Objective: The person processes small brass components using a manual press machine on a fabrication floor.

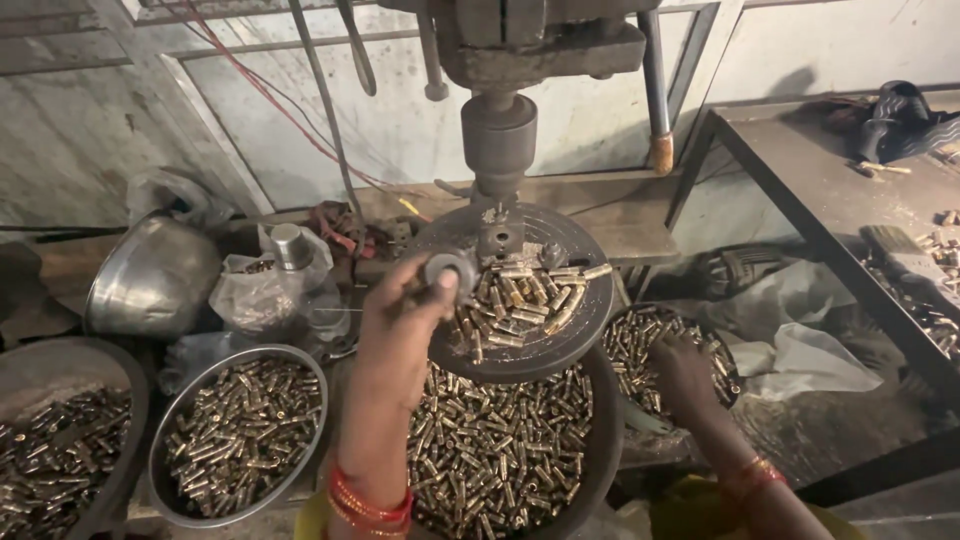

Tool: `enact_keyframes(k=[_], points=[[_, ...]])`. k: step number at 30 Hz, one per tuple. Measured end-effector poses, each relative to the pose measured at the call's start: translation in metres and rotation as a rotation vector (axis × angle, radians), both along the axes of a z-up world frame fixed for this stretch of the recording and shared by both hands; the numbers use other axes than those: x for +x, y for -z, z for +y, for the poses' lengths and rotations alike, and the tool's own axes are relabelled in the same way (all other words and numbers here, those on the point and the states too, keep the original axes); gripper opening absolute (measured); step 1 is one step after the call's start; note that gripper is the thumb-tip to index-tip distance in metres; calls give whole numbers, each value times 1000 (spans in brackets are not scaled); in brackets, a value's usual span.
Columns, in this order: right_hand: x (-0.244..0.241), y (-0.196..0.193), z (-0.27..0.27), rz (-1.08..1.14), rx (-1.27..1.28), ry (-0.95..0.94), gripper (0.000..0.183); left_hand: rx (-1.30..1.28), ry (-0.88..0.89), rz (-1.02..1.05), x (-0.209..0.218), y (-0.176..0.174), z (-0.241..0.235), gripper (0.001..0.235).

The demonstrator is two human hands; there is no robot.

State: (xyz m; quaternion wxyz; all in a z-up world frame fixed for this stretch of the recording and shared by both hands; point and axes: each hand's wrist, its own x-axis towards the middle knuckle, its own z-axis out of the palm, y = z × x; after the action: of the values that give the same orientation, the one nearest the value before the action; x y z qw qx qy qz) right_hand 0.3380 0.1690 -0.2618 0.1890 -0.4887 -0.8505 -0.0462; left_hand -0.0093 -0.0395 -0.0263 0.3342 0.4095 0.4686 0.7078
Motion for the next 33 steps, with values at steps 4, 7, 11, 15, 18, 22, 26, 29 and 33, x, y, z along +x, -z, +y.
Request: enact_keyframes(k=[4, 7, 11, 15, 18, 22, 26, 29, 33], points=[[-5, -16, 12, -95, -89, 0, 13, 173, 76, -403, 4, -7, -12, 23], [-11, -42, 6, 73, -41, -13, 15, 366, 220, -519, 6, -6, -16, 22], [-35, -140, -37, 883, -239, -89, 18, 168, 184, -467, 38, -28, -18, 28], [-73, -241, -103, 1284, -441, -194, 4, 180, 342, -405, 61, 5, 6, 31], [-96, -267, -126, 1417, -538, -360, 13, 111, 350, -341, 78, -5, -1, 30], [-108, -269, -132, 1292, -525, -333, 12, 1, 364, -383, 77, -6, -2, 31], [-109, -274, -138, 1162, -515, -522, 12, 94, 459, -456, 73, -2, -3, 32], [-112, -277, -142, 1086, -422, -504, 14, 20, 353, -372, 69, -4, -2, 28], [-116, -278, -145, 1097, -264, -487, 22, -317, -159, 338, 64, -56, -6, 33]])
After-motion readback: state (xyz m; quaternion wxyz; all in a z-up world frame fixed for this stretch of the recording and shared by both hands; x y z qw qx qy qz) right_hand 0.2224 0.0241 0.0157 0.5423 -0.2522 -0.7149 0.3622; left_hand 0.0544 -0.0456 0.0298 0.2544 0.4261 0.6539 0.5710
